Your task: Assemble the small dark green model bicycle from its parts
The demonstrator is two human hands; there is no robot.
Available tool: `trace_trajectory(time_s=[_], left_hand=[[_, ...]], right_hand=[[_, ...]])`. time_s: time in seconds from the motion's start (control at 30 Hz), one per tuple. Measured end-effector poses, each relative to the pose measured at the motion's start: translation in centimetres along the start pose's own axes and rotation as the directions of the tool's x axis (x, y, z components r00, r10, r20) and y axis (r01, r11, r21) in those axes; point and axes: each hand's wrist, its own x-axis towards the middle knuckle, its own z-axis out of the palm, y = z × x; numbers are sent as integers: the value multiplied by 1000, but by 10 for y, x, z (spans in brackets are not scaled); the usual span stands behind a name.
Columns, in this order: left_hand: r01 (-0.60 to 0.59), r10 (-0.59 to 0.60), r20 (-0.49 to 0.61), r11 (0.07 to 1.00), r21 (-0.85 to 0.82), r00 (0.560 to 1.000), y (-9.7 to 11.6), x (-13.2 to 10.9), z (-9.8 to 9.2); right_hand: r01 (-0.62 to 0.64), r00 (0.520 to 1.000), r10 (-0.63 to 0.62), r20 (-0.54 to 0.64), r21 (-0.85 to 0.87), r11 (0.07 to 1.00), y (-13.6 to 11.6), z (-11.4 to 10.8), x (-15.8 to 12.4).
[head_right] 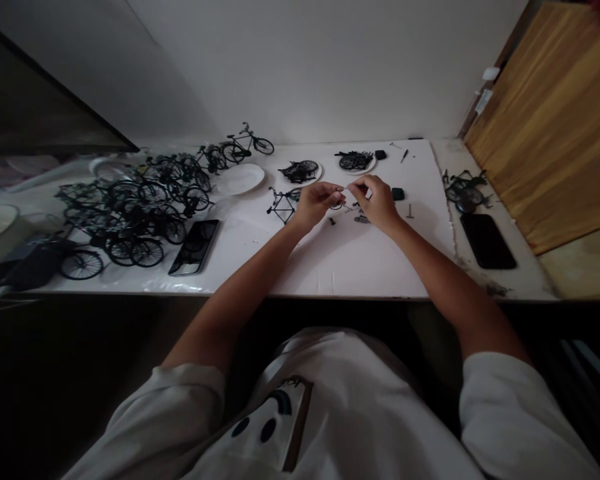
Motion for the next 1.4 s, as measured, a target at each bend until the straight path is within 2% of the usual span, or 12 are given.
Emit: trace_trajectory(time_s=[0.27,0.5,0.73,0.83,1.0,1.2,1.3,1.4], left_hand=[[58,-58,1,998,21,998,13,-6,5],[36,-36,-7,999,37,999,12,-5,1],[56,-57,36,998,42,998,9,-4,2],[46,-49,50,997,56,998,8,-4,3],[27,-29,33,997,79,999,8,-2,0],[13,-20,54,990,137,998,8,-2,1],[8,-16,56,991,130,998,9,-2,2],[29,-29,1,997,66,1000,11,-2,2]], right_hand=[[-150,981,148,127,3,989,-11,-6,-2],[-140,983,124,137,112,984,2,1,-2],[-169,973,165,162,12,986,-6,-6,-1],[-195,966,188,180,27,980,-9,-8,-1],[-172,968,148,203,102,980,-6,-5,-2],[-211,947,195,255,36,977,-7,-6,-2],[-219,950,203,238,43,975,-8,-7,-1],[-155,972,140,188,67,986,-8,-5,0]])
